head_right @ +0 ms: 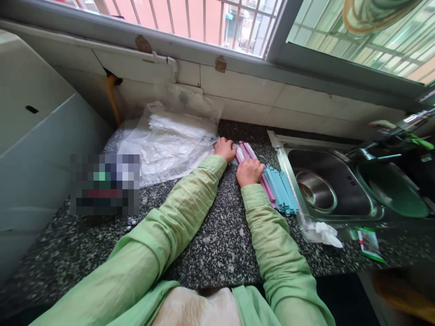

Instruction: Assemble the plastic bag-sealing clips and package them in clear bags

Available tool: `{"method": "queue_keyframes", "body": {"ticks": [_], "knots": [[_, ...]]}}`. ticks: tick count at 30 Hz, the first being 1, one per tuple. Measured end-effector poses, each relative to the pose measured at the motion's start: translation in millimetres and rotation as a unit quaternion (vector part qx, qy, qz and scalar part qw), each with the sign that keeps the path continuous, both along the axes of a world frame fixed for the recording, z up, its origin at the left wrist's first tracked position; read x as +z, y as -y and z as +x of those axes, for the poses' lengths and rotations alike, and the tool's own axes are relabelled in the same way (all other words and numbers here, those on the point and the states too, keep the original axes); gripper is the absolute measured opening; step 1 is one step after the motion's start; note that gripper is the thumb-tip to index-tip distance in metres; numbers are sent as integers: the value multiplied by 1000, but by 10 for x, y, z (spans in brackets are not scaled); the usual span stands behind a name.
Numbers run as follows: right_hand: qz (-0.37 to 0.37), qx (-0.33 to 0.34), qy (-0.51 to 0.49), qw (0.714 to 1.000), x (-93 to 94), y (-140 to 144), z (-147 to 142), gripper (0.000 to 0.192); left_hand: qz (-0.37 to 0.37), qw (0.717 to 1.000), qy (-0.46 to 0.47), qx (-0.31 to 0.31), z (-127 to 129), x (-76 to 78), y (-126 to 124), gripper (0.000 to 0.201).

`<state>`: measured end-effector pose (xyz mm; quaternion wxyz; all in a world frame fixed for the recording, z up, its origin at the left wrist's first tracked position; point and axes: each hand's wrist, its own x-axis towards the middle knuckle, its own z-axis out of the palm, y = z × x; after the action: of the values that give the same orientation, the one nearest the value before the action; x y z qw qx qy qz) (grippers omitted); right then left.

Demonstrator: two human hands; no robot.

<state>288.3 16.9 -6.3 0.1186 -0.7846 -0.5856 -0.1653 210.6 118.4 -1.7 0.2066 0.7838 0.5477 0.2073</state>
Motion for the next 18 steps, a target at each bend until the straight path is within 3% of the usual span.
{"method": "queue_keyframes", "body": {"ticks": [8,18], "knots": [[-11,0,44,999,12,100,70,23,34,999,25,14,-23,-14,49,28],[30,-16,44,998,174,316,-18,21,105,992,65,20,-95,118,271,24]]}}
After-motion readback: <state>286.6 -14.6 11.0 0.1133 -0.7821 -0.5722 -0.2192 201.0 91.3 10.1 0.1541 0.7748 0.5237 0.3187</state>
